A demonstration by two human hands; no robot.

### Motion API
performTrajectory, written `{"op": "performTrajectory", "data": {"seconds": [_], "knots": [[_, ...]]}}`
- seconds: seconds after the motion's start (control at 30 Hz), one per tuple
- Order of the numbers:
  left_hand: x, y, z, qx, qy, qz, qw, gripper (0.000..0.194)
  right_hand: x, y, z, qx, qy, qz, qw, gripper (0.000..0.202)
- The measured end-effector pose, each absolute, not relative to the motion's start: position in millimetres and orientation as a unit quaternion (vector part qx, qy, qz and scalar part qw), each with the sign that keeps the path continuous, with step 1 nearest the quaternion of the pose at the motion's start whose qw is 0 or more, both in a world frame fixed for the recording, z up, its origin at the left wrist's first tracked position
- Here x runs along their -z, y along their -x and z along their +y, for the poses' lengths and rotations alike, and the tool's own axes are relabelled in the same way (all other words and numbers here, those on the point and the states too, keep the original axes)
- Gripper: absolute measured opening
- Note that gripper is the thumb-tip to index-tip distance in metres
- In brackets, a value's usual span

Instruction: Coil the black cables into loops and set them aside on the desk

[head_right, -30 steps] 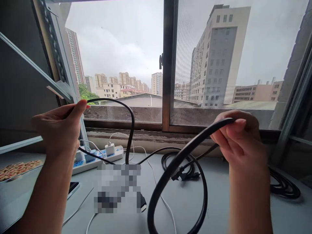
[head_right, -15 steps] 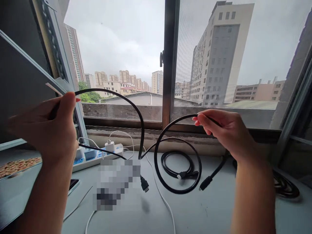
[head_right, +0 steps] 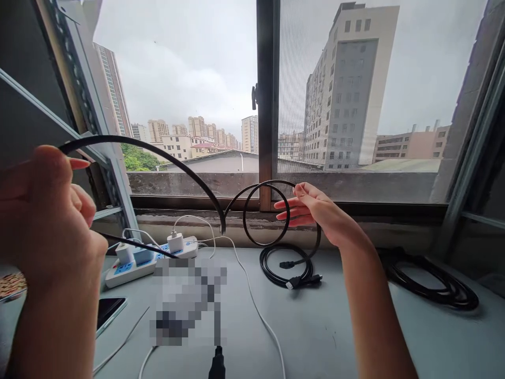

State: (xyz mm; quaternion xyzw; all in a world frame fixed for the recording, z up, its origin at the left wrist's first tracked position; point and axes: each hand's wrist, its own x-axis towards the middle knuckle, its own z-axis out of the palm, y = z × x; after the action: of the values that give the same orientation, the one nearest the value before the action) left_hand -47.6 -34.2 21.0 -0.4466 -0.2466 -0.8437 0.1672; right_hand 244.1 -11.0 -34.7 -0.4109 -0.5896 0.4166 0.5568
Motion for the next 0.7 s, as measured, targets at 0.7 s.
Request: {"op": "performTrajectory", "data": {"seconds": [0.7], "knots": [[26.2,-23.3,-42.6,0.674,0.693,-0.257,-0.029,0.016,29.4,-192.2,-51.7,-0.192,0.272,-0.746,0.576,0.027]]}}
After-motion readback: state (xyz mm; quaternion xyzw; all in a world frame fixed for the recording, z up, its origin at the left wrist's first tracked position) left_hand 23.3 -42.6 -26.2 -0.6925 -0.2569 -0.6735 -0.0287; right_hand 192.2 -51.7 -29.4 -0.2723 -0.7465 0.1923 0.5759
